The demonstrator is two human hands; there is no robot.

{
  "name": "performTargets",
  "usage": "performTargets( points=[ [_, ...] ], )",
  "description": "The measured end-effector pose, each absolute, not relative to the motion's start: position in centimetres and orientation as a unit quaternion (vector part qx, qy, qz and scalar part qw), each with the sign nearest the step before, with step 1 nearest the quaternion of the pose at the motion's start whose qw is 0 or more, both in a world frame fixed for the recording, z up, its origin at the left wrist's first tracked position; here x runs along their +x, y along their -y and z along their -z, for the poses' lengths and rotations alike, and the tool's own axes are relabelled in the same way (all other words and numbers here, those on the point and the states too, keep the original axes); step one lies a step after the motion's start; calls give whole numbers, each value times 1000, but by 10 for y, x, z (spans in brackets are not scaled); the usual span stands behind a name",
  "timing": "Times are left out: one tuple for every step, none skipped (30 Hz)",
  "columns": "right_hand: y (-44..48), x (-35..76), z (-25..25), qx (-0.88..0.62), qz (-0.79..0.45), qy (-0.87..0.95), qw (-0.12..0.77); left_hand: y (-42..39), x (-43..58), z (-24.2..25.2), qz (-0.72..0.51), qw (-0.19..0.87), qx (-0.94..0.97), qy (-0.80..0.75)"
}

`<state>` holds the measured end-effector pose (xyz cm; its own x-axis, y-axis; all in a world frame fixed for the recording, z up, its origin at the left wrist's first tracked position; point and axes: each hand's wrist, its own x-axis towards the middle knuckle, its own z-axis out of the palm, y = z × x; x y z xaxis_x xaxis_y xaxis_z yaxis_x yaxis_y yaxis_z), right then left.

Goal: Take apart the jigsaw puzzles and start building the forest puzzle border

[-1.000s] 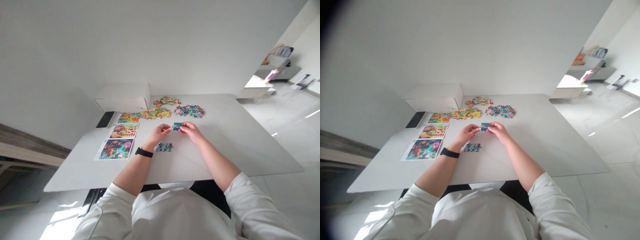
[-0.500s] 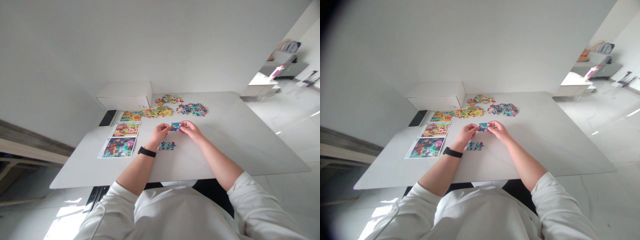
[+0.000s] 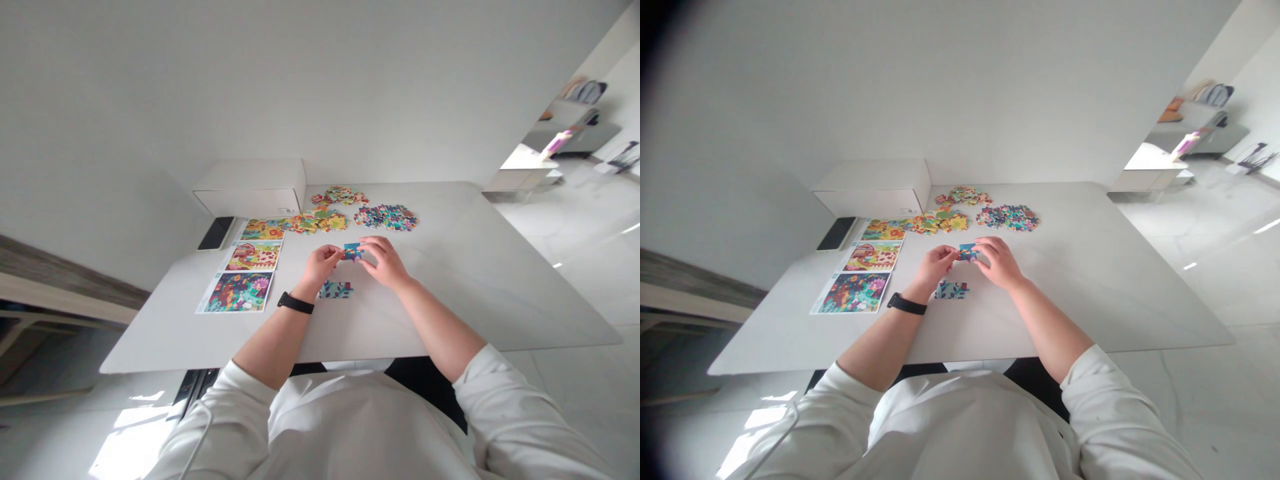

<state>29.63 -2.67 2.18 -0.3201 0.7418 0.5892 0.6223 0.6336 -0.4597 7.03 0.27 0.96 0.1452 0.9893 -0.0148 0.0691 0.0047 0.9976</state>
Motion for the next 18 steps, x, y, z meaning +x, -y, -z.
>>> performTargets(
  points=[
    [26, 296, -21, -422, -70, 810, 401, -3, 71, -9, -441, 523, 550, -479],
    [26, 296, -21, -422, -66, 811, 399, -2, 72, -9, -440, 525, 552, -475],
    [26, 296, -20, -424, -63, 811, 397, -2, 73, -9, -440, 527, 553, -472],
    [25, 296, -19, -428, -63, 811, 394, -2, 73, -9, -438, 527, 556, -470],
    [25, 296, -19, -432, -64, 810, 391, -2, 74, -9, -434, 527, 560, -470],
    [24, 297, -18, -436, -67, 809, 388, -1, 73, -10, -427, 524, 567, -471],
    [24, 297, -17, -441, -70, 807, 387, -1, 72, -12, -420, 515, 577, -474],
    [23, 298, -16, -446, -72, 803, 389, 1, 70, -14, -411, 497, 594, -481],
    [22, 300, -16, -451, -72, 799, 392, 2, 68, -16, -400, 470, 617, -489],
    [20, 301, -15, -457, -70, 793, 397, 3, 65, -19, -384, 436, 646, -495],
    [19, 304, -14, -467, -68, 785, 402, 5, 61, -21, -365, 398, 678, -499],
    [17, 307, -13, -478, -65, 776, 406, 6, 58, -24, -342, 363, 709, -498],
    [15, 311, -12, -492, -62, 767, 408, 8, 54, -26, -316, 336, 738, -493],
    [13, 316, -11, -507, -60, 757, 407, 9, 51, -28, -289, 317, 762, -485],
    [12, 320, -10, -522, -57, 748, 406, 9, 48, -29, -263, 305, 782, -476],
    [10, 325, -9, -536, -55, 739, 404, 10, 46, -30, -239, 294, 798, -468],
    [8, 329, -8, -548, -56, 732, 401, 10, 44, -30, -216, 286, 812, -460],
    [6, 332, -6, -559, -58, 726, 396, 10, 42, -30, -194, 279, 825, -452]
  ],
)
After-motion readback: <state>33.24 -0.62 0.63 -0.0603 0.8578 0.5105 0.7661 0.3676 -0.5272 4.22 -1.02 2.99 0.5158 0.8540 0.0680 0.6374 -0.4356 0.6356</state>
